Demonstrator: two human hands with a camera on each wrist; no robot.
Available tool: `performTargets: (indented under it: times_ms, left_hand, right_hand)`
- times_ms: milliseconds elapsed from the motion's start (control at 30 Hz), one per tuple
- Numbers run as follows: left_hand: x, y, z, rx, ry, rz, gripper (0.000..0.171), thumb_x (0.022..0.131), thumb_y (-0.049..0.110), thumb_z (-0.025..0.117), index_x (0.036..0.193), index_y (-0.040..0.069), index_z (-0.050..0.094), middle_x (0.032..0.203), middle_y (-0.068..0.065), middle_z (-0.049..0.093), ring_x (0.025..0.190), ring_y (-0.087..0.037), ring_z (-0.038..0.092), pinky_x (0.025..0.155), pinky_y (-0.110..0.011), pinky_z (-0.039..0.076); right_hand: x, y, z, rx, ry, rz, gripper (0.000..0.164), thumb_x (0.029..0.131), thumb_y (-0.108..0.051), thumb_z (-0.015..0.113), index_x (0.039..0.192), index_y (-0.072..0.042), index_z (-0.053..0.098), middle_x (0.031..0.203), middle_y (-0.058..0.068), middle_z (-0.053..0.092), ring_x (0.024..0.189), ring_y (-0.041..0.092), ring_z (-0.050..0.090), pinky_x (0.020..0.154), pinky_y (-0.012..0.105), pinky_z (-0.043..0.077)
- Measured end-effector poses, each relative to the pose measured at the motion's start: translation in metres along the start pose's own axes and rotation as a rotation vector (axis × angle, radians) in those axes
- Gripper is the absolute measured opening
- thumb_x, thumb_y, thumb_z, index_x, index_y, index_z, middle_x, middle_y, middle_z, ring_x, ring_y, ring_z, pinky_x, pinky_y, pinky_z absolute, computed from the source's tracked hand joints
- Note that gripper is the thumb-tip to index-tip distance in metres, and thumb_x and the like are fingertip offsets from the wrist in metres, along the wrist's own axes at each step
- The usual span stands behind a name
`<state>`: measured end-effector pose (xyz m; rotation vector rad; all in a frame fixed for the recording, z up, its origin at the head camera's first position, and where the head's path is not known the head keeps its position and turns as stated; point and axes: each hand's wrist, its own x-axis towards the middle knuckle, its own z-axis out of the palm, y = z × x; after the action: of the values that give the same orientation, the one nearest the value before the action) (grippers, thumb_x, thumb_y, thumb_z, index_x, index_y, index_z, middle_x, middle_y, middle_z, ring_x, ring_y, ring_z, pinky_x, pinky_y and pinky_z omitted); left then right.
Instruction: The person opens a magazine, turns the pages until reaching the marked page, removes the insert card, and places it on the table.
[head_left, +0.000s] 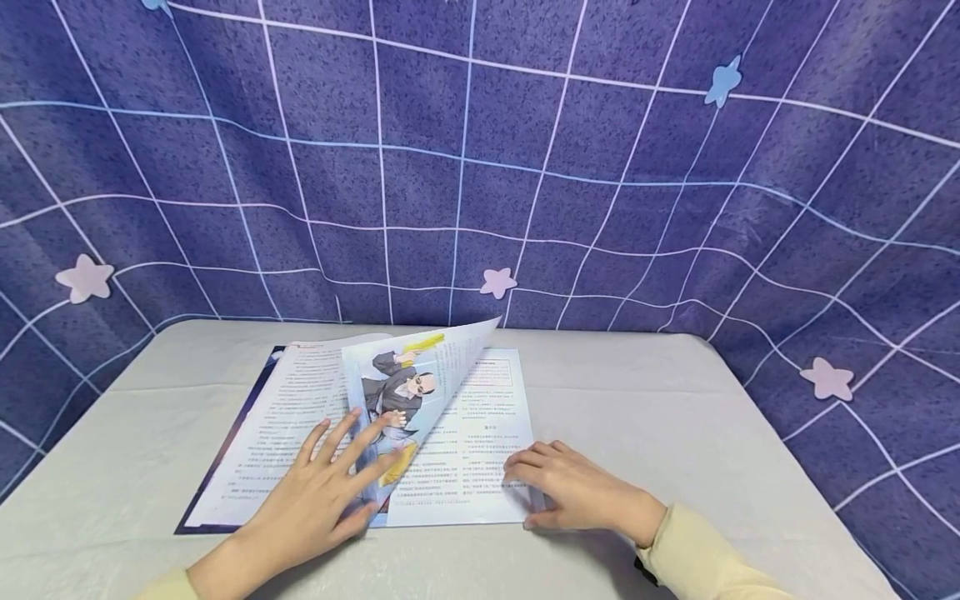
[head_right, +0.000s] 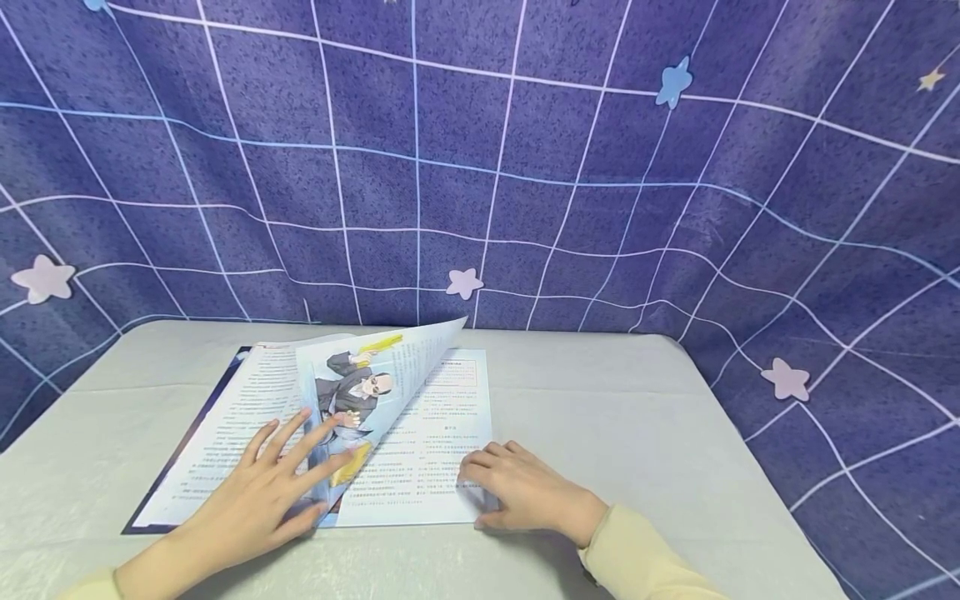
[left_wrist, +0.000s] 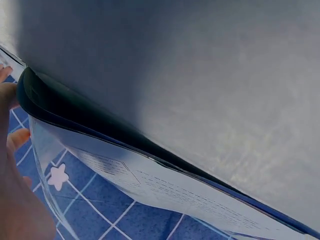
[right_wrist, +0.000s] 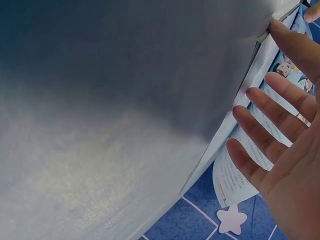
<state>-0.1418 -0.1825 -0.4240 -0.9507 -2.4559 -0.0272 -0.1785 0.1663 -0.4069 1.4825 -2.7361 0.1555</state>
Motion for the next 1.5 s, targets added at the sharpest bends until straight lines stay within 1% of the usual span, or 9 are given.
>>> performTargets:
  times_ms: [233,367,567,667,767,900,1100,1367,1500]
  left_hand:
    - [-0.0002,0.0,-0.0004,-0.008,-0.013,-0.005,0.063,0.078,0.041,0.056,0.138,0.03,0.041,0.15,-0.008,0.026,0.136,-0.038,0.02,0.112,-0.05,-0.005]
    - [-0.0015,-0.0011,0.0007,-0.005,0.011,0.004,0.06,0.078,0.041,0.057,0.135,0.027,0.045,0.149,-0.01,0.029,0.134,-0.039,0.023,0.112,-0.049,-0.003]
    - [-0.0046,-0.0029,0.0043,-0.002,0.027,0.002,0.054,0.083,0.045,0.051,0.131,0.022,0.051,0.148,-0.01,0.03,0.133,-0.039,0.026,0.113,-0.041,-0.011]
    - [-0.0056,-0.003,0.0054,-0.007,0.026,-0.003,0.052,0.084,0.047,0.049,0.129,0.021,0.052,0.147,-0.01,0.031,0.133,-0.038,0.027,0.113,-0.04,-0.011]
    - [-0.0062,-0.0027,0.0058,0.0,0.021,-0.009,0.052,0.084,0.05,0.048,0.128,0.021,0.053,0.146,-0.01,0.033,0.133,-0.037,0.028,0.113,-0.048,0.003]
    - [-0.0057,-0.0018,0.0054,0.002,0.014,-0.024,0.054,0.082,0.052,0.051,0.126,0.021,0.054,0.145,-0.01,0.036,0.131,-0.037,0.031,0.102,-0.053,0.022]
    - [-0.0054,-0.0008,0.0048,-0.005,0.016,-0.04,0.055,0.079,0.053,0.055,0.123,0.019,0.055,0.14,-0.011,0.043,0.126,-0.037,0.039,0.098,-0.05,0.028]
    - [-0.006,-0.0005,0.0045,0.021,-0.043,-0.074,0.059,0.079,0.056,0.056,0.125,0.02,0.053,0.136,-0.013,0.046,0.115,-0.033,0.05,0.095,-0.049,0.035]
    - [-0.0066,-0.0002,0.005,0.016,-0.051,-0.083,0.062,0.079,0.056,0.056,0.127,0.019,0.052,0.134,-0.014,0.048,0.111,-0.031,0.052,0.094,-0.048,0.036]
  right_hand:
    - [-0.0011,0.0005,0.0004,-0.021,0.011,-0.017,0.052,0.071,-0.041,0.072,0.116,-0.018,0.057,0.121,-0.004,0.056,0.11,0.014,0.051,0.091,0.034,0.042]
    - [-0.0013,0.0009,0.0006,-0.03,0.016,-0.023,0.051,0.071,-0.04,0.072,0.115,-0.018,0.057,0.12,-0.004,0.057,0.108,0.013,0.051,0.09,0.034,0.042]
    - [-0.0014,0.0009,0.0003,-0.021,0.008,-0.013,0.05,0.072,-0.04,0.072,0.115,-0.019,0.057,0.118,-0.005,0.058,0.107,0.012,0.052,0.091,0.033,0.042]
    - [-0.0016,0.0006,-0.0005,-0.009,0.003,-0.004,0.049,0.072,-0.04,0.071,0.115,-0.019,0.058,0.117,-0.006,0.058,0.107,0.012,0.052,0.091,0.034,0.042]
    - [-0.0019,0.0001,-0.0015,-0.001,0.003,-0.003,0.048,0.072,-0.039,0.071,0.114,-0.02,0.058,0.116,-0.007,0.059,0.106,0.012,0.053,0.091,0.035,0.043]
    - [-0.0021,0.0002,-0.0033,0.003,0.008,-0.008,0.046,0.073,-0.04,0.071,0.112,-0.02,0.059,0.113,-0.008,0.06,0.103,0.011,0.054,0.09,0.034,0.043]
    - [-0.0028,0.0013,-0.005,0.017,0.023,-0.027,0.04,0.074,-0.038,0.07,0.108,-0.02,0.06,0.108,-0.011,0.061,0.099,0.007,0.055,0.087,0.031,0.043]
    - [-0.0036,0.0009,-0.0065,0.018,0.04,-0.042,0.032,0.075,-0.034,0.069,0.103,-0.021,0.061,0.101,-0.012,0.062,0.092,0.004,0.054,0.081,0.026,0.043]
    - [-0.0043,0.0009,-0.0076,0.032,0.051,-0.048,0.028,0.074,-0.032,0.068,0.1,-0.02,0.063,0.099,-0.012,0.063,0.091,0.003,0.054,0.081,0.026,0.043]
